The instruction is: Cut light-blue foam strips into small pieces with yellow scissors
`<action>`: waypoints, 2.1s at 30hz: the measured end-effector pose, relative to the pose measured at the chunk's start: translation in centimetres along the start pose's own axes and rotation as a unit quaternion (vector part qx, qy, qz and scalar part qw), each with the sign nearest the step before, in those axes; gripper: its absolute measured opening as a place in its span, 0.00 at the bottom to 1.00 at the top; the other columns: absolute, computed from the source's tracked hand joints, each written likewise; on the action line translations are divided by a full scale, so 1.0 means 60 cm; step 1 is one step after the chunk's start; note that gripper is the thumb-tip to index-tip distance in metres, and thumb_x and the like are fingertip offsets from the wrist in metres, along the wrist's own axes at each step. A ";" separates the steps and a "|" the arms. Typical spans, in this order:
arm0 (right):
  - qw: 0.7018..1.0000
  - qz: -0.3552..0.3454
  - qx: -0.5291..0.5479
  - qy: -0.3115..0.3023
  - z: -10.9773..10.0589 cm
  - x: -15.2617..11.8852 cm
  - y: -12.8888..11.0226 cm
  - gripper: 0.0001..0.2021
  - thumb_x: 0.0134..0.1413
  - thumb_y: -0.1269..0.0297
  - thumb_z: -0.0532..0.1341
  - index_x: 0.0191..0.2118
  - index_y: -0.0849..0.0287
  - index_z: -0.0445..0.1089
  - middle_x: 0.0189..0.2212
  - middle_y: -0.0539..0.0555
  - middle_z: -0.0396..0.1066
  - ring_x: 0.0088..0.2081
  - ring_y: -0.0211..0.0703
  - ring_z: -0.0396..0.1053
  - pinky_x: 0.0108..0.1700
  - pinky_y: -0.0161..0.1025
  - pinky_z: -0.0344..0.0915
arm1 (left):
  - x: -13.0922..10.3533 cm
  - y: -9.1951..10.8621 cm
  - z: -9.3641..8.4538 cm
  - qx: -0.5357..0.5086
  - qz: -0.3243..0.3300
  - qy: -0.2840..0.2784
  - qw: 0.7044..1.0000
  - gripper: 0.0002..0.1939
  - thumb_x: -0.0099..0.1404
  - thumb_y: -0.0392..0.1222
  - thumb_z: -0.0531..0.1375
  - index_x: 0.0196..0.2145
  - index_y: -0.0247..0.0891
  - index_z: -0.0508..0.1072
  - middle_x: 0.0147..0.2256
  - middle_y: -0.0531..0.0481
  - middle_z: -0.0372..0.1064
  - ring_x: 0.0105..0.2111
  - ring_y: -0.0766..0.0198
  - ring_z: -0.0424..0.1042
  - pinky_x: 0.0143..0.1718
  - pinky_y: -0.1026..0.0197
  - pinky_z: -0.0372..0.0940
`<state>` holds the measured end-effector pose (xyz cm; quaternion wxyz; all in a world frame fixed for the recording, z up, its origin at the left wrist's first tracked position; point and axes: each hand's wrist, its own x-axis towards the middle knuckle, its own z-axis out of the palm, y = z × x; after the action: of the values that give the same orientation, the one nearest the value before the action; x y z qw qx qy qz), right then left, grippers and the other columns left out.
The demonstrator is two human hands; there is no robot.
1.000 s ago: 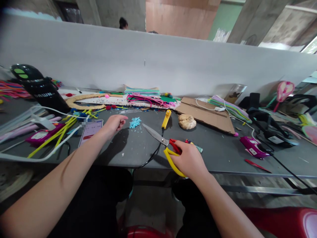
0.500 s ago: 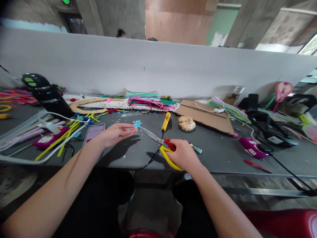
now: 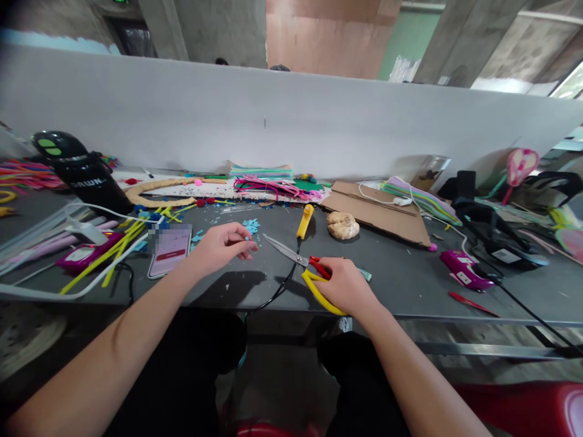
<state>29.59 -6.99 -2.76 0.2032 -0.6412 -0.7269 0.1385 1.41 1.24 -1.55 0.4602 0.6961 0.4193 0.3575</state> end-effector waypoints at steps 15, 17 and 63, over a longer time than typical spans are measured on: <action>1.000 -0.003 -0.005 0.013 -0.001 -0.010 0.011 0.09 0.48 0.62 0.60 0.23 0.58 0.61 0.20 0.46 0.60 0.25 0.36 0.54 0.27 0.35 0.48 | -0.017 0.017 -0.004 0.077 0.039 0.029 0.996 0.09 0.64 0.45 0.61 0.34 0.36 0.76 0.26 0.49 0.75 0.26 0.66 0.74 0.32 0.66 0.69; 1.000 -0.001 -0.007 0.027 -0.002 -0.012 0.008 0.09 0.48 0.60 0.60 0.24 0.58 0.61 0.19 0.46 0.59 0.25 0.36 0.53 0.26 0.35 0.48 | -0.018 0.022 -0.004 0.076 0.050 0.034 0.995 0.11 0.65 0.46 0.61 0.32 0.36 0.75 0.26 0.49 0.74 0.26 0.67 0.74 0.31 0.67 0.68; 0.997 -0.020 0.045 0.055 0.003 -0.025 -0.021 0.09 0.48 0.63 0.62 0.24 0.59 0.63 0.20 0.45 0.56 0.25 0.35 0.49 0.27 0.35 0.49 | -0.032 0.046 0.036 -0.015 0.109 0.160 0.981 0.13 0.68 0.49 0.58 0.30 0.37 0.67 0.25 0.51 0.67 0.23 0.70 0.65 0.24 0.67 0.60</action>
<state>28.58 -8.65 -2.51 0.2745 -0.6235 -0.7201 0.1316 3.26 -1.89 0.12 0.3554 0.6649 0.4035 0.5185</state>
